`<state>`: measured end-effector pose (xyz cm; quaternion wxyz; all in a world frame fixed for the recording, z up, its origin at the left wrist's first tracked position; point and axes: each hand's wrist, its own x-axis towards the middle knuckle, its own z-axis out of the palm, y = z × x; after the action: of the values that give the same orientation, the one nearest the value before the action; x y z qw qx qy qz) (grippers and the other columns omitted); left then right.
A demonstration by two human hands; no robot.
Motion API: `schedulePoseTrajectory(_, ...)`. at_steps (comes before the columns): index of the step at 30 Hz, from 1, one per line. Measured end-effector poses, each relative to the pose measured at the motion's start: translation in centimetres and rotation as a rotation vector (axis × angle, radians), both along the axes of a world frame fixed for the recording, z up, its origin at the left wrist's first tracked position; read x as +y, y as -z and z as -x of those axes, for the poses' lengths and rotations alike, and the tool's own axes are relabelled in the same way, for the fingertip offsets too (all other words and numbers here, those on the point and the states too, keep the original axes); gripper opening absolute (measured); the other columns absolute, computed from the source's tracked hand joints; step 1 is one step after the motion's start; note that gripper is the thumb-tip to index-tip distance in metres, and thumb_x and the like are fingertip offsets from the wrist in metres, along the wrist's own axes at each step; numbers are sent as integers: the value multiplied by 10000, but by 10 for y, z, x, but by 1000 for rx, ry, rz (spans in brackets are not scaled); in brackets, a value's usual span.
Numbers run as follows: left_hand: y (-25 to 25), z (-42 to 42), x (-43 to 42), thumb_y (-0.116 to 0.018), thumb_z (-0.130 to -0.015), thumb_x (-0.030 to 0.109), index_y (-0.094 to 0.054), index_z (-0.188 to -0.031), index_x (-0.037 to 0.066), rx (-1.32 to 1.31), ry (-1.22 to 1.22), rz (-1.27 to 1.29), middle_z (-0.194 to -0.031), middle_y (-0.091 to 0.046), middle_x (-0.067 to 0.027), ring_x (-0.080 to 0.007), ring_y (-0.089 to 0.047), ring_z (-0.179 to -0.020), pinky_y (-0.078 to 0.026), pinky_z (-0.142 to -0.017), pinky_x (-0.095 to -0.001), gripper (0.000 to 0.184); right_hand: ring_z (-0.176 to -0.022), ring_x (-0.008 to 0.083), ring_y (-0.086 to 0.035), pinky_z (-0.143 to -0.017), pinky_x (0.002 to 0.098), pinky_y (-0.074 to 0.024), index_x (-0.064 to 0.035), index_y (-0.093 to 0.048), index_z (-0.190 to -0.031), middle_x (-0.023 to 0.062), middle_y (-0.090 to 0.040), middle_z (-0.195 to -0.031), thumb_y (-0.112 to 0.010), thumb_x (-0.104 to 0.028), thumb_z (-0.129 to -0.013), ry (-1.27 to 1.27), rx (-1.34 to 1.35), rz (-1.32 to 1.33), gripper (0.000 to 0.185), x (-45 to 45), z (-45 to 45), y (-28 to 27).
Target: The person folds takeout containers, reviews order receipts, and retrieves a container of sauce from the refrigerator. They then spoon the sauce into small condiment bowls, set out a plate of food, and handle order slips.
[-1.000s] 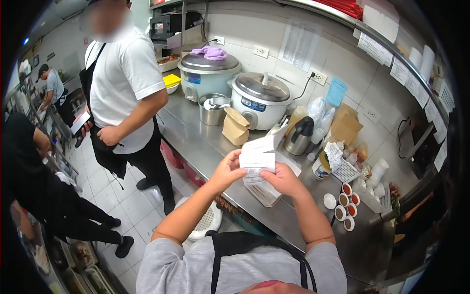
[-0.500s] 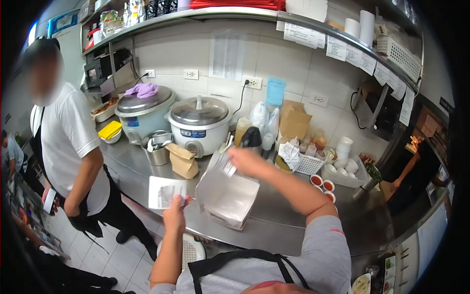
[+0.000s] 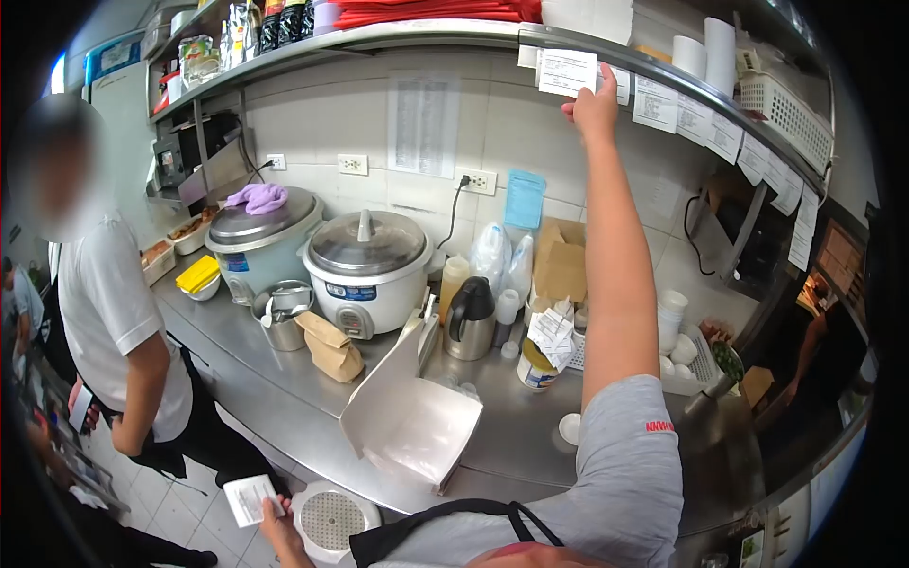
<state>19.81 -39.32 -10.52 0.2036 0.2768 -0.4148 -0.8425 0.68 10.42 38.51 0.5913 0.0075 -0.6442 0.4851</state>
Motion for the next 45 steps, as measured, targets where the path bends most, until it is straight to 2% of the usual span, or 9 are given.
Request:
schedulePoseTrajectory(13,-5,19,-4,-499,-809,247,-496,-974,17,26,-23,134,-767,-553,-51,-118,-527,-651,-395,-546,-205,283,-469,132,-549,-422,251,-439,-54,-510,-1069,104,-573,-695,-307,-8,-745,-1,-39,-31,385,4,28,2)
schedulePoseTrajectory(19,2,15,0,-515,-799,192,-439,-1045,-45,-10,-93,71,-954,-484,-103,-196,-520,-835,-458,-729,-291,350,-532,155,-565,-487,280,-441,-99,-528,-1047,112,-597,-706,-428,-66,-710,153,-172,-222,352,35,63,-8)
schedulePoseTrajectory(21,8,6,-2,-511,-804,189,-470,-972,-18,-33,-113,51,-908,-503,-87,-186,-530,-802,-449,-709,-285,270,-543,158,-561,-482,279,-441,-86,-511,-1062,111,-593,-718,-436,-87,-727,49,-198,-207,343,37,71,-4)
schedulePoseTrajectory(27,12,-17,-5,-516,-803,186,-428,-1049,0,-54,-80,100,-826,-532,-83,-160,-533,-719,-443,-628,-263,321,-576,169,-551,-467,275,-439,-49,-461,-1109,106,-582,-754,-460,-150,-778,-233,-204,9,346,14,58,-17)
schedulePoseTrajectory(30,10,-19,-1,-509,-808,188,-421,-1060,4,-82,-129,94,-812,-542,-89,-160,-537,-689,-442,-626,-259,324,-592,174,-546,-459,273,-439,-30,-435,-1133,104,-577,-772,-472,-181,-804,-235,-198,33,364,9,52,-28)
schedulePoseTrajectory(32,5,-19,6,-506,-811,193,-420,-1067,1,-75,-69,114,-829,-545,-101,-161,-542,-693,-441,-635,-259,331,-427,142,-491,-319,256,-355,-73,-421,-1161,70,-582,-670,-439,-164,-825,-105,-78,-7,348,2,60,-25)
schedulePoseTrajectory(41,53,-20,9,-525,-797,247,-431,-1089,-21,-107,-13,51,-959,-505,-97,-178,-525,-819,-444,-756,-295,408,-580,186,-545,-472,276,-431,-77,-387,-1190,101,-572,-758,-434,-108,-815,15,-134,-268,380,91,95,-34)
schedulePoseTrajectory(44,38,-11,13,-510,-805,243,-458,-1043,-6,-73,30,131,-831,-546,-80,-141,-529,-694,-432,-632,-258,349,-486,158,-522,-366,260,-392,-113,-421,-1175,60,-577,-693,-434,-152,-830,-44,-67,-211,347,98,122,-25)
schedulePoseTrajectory(45,29,-6,16,-506,-806,242,-462,-1035,-2,-76,29,144,-809,-548,-75,-135,-527,-674,-422,-614,-250,337,-509,146,-532,-404,252,-413,-88,-417,-1175,81,-574,-723,-399,-90,-803,-12,-71,-158,372,76,108,-23)
